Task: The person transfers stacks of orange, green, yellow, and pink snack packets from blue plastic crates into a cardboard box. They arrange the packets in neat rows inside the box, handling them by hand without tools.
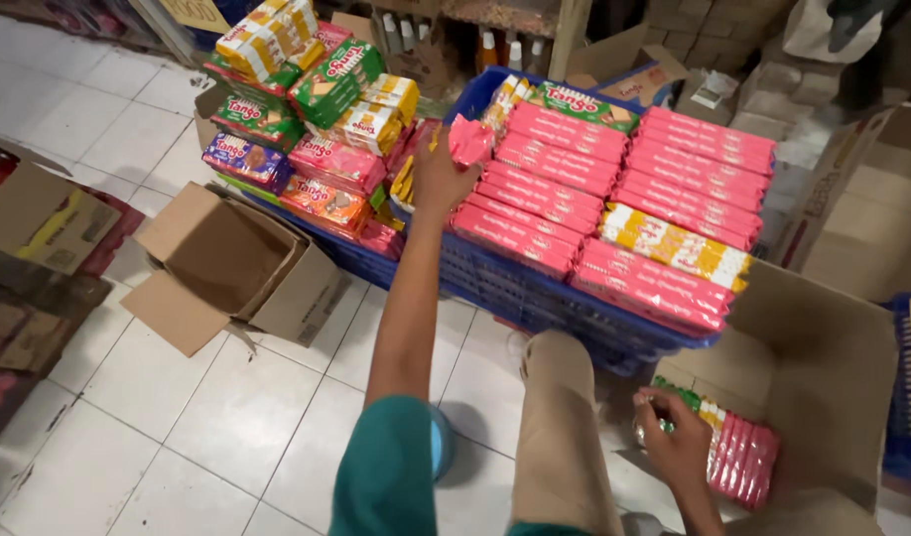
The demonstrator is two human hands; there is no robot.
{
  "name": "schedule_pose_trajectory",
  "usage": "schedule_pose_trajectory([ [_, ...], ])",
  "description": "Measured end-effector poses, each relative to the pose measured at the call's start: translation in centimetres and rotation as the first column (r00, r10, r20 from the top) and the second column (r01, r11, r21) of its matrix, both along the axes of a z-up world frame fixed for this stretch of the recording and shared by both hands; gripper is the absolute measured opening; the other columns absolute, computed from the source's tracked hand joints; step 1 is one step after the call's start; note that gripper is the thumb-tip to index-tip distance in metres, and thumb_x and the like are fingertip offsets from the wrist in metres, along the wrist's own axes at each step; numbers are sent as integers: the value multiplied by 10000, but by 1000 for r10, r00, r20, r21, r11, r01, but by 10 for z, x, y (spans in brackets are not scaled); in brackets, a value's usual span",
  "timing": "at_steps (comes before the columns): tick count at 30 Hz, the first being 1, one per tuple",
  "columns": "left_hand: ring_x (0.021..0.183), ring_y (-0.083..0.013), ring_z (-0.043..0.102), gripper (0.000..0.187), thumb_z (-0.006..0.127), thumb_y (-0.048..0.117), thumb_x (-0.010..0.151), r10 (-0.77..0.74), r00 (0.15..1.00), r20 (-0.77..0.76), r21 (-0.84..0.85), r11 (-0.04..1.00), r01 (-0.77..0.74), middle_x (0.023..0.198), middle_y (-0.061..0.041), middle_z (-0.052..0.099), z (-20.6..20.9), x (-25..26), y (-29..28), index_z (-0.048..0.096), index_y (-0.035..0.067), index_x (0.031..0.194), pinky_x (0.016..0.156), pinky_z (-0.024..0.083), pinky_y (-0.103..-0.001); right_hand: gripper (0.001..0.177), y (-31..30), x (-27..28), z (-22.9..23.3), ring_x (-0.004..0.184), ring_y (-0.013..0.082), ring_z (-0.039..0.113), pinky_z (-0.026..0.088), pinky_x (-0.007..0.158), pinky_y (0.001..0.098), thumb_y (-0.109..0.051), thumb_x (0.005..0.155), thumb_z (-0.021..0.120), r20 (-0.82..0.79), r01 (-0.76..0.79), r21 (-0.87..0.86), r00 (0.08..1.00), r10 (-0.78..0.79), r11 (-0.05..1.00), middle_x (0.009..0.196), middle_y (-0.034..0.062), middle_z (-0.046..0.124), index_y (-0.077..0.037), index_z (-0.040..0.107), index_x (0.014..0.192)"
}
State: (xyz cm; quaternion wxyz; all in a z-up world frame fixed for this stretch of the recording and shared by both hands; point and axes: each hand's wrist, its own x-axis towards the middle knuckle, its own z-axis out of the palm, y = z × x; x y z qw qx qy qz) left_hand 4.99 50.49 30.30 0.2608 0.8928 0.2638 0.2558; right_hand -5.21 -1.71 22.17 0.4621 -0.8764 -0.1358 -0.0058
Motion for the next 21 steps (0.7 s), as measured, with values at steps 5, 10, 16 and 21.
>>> schedule_pose_trajectory([
  [5, 1512, -463, 260, 1091, 703, 644, 836, -29, 881, -472, -125, 992, -34, 1683, -219, 204, 40, 39, 7, 113, 220, 1650, 1156, 302, -637, 180, 12, 1, 16, 811, 111, 719, 538, 836, 264, -199, 881, 761, -218, 48, -80, 974, -65, 996, 841, 28, 816, -135, 828, 1035],
  [10, 1309, -446, 544, 1154, 785, 555, 831, -34, 889, -456, -131, 991, -30, 1510, -228, 488, 34, 58, 13, 75, 171, 1656, 949, 540, -558, 188, 8, 5, 16, 790, 124, 728, 522, 828, 271, -193, 875, 758, -341, 78, -107, 934, -110, 991, 798, 41, 807, -127, 828, 1037],
  [16, 1265, -405, 612, 1138, 878, 370, 800, -22, 943, -332, -194, 980, -45, 1437, -156, 613, 88, 48, 8, 134, 134, 1628, 1016, 526, -532, 181, -15, 9, -8, 846, 90, 692, 507, 868, 258, -215, 890, 771, -253, 52, -139, 964, -86, 989, 850, 0, 791, -155, 817, 1055],
  [21, 878, -258, 754, 1091, 889, 327, 799, 11, 988, -152, -94, 995, -26, 1152, -120, 695, 178, 25, -13, 177, 82, 1588, 830, 657, -428, 180, -12, 6, 3, 773, 179, 773, 546, 816, 270, -181, 919, 749, -334, 76, -20, 939, -78, 997, 874, 71, 806, -106, 799, 1074],
])
